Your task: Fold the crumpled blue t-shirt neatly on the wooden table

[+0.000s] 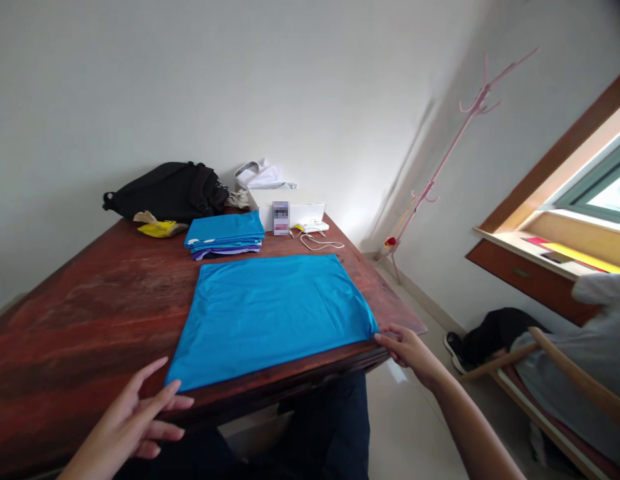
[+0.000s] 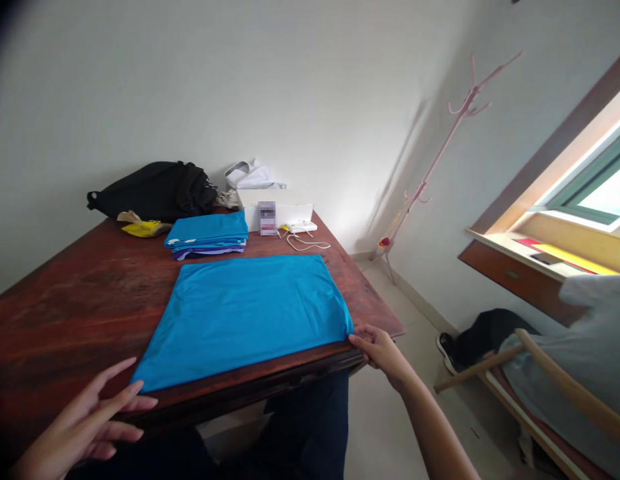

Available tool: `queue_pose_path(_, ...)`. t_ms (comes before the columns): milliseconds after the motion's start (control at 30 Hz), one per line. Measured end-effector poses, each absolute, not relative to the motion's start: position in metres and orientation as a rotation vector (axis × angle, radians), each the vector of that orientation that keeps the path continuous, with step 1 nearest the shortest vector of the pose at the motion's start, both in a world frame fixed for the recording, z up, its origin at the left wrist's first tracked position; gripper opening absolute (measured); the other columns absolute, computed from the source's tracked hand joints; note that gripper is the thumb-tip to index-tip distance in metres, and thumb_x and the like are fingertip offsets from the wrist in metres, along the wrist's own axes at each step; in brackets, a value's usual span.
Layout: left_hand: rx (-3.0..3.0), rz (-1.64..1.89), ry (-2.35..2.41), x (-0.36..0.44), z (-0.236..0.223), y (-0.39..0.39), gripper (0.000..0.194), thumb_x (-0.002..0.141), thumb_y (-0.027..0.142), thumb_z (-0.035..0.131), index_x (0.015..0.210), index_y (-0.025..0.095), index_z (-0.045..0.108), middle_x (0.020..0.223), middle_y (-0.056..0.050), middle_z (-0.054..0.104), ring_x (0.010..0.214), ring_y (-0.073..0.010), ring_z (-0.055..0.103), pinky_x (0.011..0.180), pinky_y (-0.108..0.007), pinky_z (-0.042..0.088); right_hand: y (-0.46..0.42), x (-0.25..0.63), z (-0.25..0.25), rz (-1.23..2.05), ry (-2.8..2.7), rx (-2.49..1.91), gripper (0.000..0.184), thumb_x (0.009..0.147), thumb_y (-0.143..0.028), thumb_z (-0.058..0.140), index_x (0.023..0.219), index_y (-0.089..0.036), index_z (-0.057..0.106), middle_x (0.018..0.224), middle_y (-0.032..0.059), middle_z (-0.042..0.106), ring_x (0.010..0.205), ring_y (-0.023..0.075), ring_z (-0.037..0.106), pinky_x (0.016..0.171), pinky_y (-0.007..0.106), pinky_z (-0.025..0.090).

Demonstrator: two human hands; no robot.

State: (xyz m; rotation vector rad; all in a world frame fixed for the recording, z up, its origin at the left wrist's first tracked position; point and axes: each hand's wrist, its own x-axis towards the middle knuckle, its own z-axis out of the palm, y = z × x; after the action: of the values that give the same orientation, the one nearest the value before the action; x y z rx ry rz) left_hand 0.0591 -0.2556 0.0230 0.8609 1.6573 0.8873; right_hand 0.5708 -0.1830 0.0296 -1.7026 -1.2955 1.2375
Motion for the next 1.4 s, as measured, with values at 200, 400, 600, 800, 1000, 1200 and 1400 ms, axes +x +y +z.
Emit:
queue_pose_path(200,0.669,0.948,1.591,0.07,0.022,-0.264,0.109,0.048,0.072,0.085,0.137,0.03,0.035,0.099,-0.011,0.077,0.071,-0.0307,0.076,0.048,-0.03,0.057,-0.18,0.574,0.019,1.346,-1.243,-1.57,0.047,0.079,-0.056,0.071,0.105,-0.019,0.061,0.058,-0.0046,0.062,0.037,0.0076,0.049,0.037,0.018,0.032)
queue_pose_path(400,0.725,0.938,1.714,0.071,0.019,-0.261,0.101,0.051,0.079,0.077,0.127,0.022,0.041,0.088,-0.011,0.077,0.06,-0.0302,0.074,0.048,-0.034,0.058,-0.174,0.573,0.025,1.345,-1.049,-1.642,0.034,0.081,-0.051,0.072,0.094,-0.021,0.063,0.091,0.0052,0.075,0.057,0.0137,0.069,0.049,0.022,0.053)
queue_pose_path(600,0.787,0.891,1.782,0.057,0.007,-0.261,0.103,0.052,0.083,0.072,0.127,0.02,0.04,0.078,-0.009,0.075,0.057,-0.0305,0.073,0.046,-0.034,0.057,-0.174,0.583,0.031,1.371,-0.936,-1.589,0.032,0.077,-0.049,0.078,0.083,-0.022,0.063,0.087,0.0038,0.072,0.076,0.0207,0.075,0.056,0.023,0.057)
queue_pose_path(800,0.751,0.884,1.802,0.056,0.014,-0.265,0.099,0.049,0.084,0.072,0.119,0.02,0.045,0.086,-0.012,0.077,0.058,-0.0292,0.073,0.047,-0.032,0.057,-0.177,0.588,0.027,1.261,-0.909,-1.632,0.04,0.067,-0.047,0.087,0.078,-0.02,0.059,0.078,0.005,0.072,0.076,0.0199,0.074,0.059,0.021,0.057)
queue_pose_path(1000,0.763,0.923,1.77,0.053,0.014,-0.271,0.092,0.049,0.079,0.077,0.114,0.02,0.049,0.094,-0.011,0.076,0.063,-0.0285,0.074,0.05,-0.032,0.058,-0.19,0.591,0.021,1.212,-0.994,-1.533,0.046,0.068,-0.05,0.085,0.091,-0.023,0.055,0.073,0.0017,0.071,0.071,0.0205,0.073,0.06,0.027,0.058)
queue_pose_path(1200,0.887,0.91,1.761,0.047,0.008,-0.277,0.071,0.057,0.078,0.074,0.093,0.021,0.051,0.086,-0.007,0.075,0.066,-0.0263,0.074,0.051,-0.028,0.056,-0.2,0.597,0.015,1.156,-1.279,-1.5,0.049,0.075,-0.061,0.075,0.1,-0.019,0.068,0.073,0.0038,0.07,0.071,0.0208,0.069,0.07,0.033,0.06)
queue_pose_path(1400,1.143,1.0,1.734,0.048,0.01,-0.279,0.075,0.064,0.07,0.074,0.121,0.024,0.056,0.09,-0.005,0.074,0.061,-0.022,0.069,0.051,-0.029,0.055,-0.204,0.601,0.007,1.072,-1.434,-1.507,0.058,0.074,-0.058,0.076,0.116,-0.018,0.07,0.086,0.0085,0.075,0.087,0.0287,0.071,0.084,0.04,0.058)
